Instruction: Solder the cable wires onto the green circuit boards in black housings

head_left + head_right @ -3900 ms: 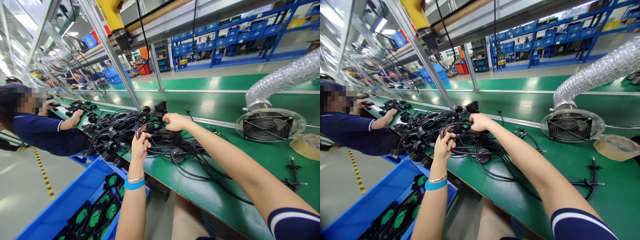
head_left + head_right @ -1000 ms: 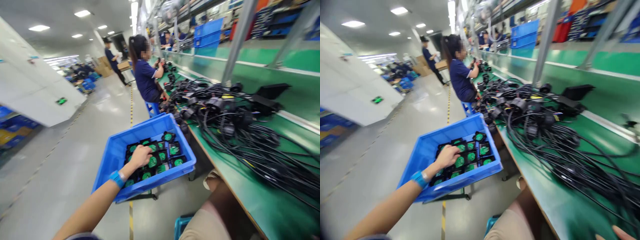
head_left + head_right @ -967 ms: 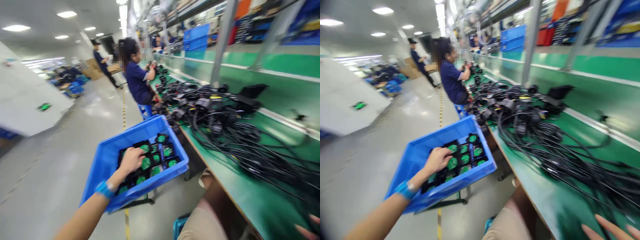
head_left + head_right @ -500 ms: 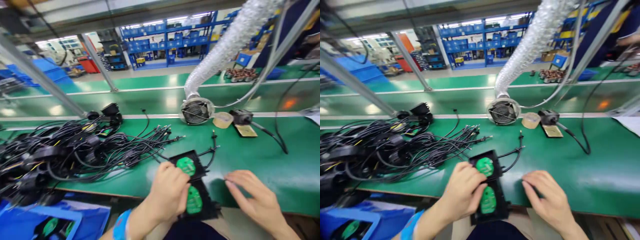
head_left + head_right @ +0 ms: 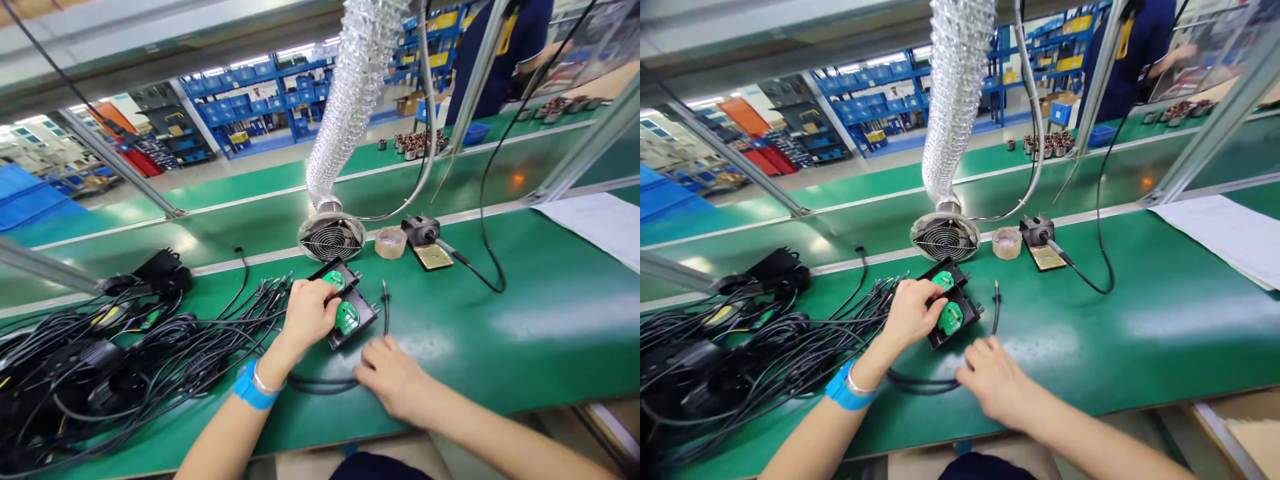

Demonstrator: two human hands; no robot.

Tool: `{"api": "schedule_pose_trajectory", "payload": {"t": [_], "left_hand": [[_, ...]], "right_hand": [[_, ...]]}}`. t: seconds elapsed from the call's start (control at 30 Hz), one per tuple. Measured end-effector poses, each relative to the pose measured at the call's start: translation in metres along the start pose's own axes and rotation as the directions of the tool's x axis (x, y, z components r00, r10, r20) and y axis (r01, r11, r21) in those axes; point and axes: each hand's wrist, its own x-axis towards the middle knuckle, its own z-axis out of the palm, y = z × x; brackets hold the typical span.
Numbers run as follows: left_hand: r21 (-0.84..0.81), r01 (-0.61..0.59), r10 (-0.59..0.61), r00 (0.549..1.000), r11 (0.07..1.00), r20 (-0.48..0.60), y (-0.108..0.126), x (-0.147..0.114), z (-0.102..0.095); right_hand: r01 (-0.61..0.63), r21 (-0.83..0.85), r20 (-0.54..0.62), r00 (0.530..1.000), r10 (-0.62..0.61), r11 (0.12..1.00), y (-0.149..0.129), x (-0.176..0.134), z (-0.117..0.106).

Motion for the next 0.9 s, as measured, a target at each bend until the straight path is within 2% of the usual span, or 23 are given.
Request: {"api": "schedule_pose_trajectory", "payload": {"t": [0.1,0.2,0.27,0.3,0.33,0.37,0.4,0.43,0.47,0.5,0.57,0.6,0.67,0.77,0.9], "left_hand": [[-0.030,-0.082,0.085,0.990,0.996,0.112,0.002,0.004,0.025],[-0.060,-0.127,0.136,0.975,0.990,0.174,0.009,-0.003,0.036],[-0.073,-0.117,0.126,0.982,0.990,0.138,0.014,-0.015,0.029],[-0.096,-0.107,0.117,0.988,0.990,0.105,0.017,-0.024,0.022],[-0.137,-0.107,0.119,0.990,0.985,0.081,0.019,-0.035,0.013],[-0.195,-0.118,0.135,0.988,0.974,0.075,0.022,-0.048,0.005],[-0.262,-0.142,0.174,0.980,0.954,0.102,0.023,-0.062,-0.003],[-0.319,-0.171,0.230,0.961,0.932,0.157,0.023,-0.078,-0.009],[-0.342,-0.189,0.274,0.937,0.920,0.219,0.022,-0.093,-0.013],[-0.339,-0.206,0.306,0.912,0.918,0.272,0.019,-0.107,-0.015],[-0.283,-0.239,0.327,0.887,0.929,0.324,0.008,-0.131,-0.015],[-0.252,-0.253,0.328,0.887,0.934,0.325,0.000,-0.139,-0.013],[-0.218,-0.267,0.326,0.894,0.939,0.309,-0.017,-0.151,-0.012],[-0.196,-0.252,0.303,0.901,0.948,0.310,-0.043,-0.157,-0.017],[-0.149,-0.207,0.247,0.908,0.967,0.339,-0.066,-0.161,-0.035]], "right_hand": [[0.022,0.020,-0.076,0.997,-0.020,1.000,-0.034,-0.021,0.018],[0.092,0.052,-0.164,0.983,-0.082,0.994,-0.046,-0.028,0.011],[0.135,0.164,-0.251,0.964,-0.090,0.977,-0.032,-0.028,-0.011],[0.111,0.241,-0.297,0.954,-0.035,0.964,-0.018,-0.028,-0.023],[0.052,0.308,-0.375,0.924,0.071,0.950,0.001,-0.027,-0.035],[-0.090,0.375,-0.408,0.877,0.251,0.923,0.023,-0.026,-0.046],[-0.279,0.462,-0.402,0.780,0.479,0.842,0.048,-0.025,-0.053],[-0.425,0.580,-0.373,0.620,0.690,0.695,0.074,-0.024,-0.058],[-0.475,0.697,-0.350,0.429,0.833,0.537,0.100,-0.021,-0.059],[-0.487,0.729,-0.351,0.338,0.874,0.481,0.124,-0.017,-0.058],[-0.484,0.762,-0.380,0.204,0.902,0.430,0.164,-0.006,-0.051],[-0.479,0.767,-0.405,0.158,0.901,0.428,0.179,0.000,-0.048],[-0.469,0.771,-0.438,0.101,0.894,0.431,0.199,0.015,-0.044],[-0.464,0.767,-0.465,0.076,0.882,0.444,0.213,0.035,-0.044],[-0.439,0.785,-0.457,0.066,0.887,0.437,0.213,0.043,-0.054]]}}
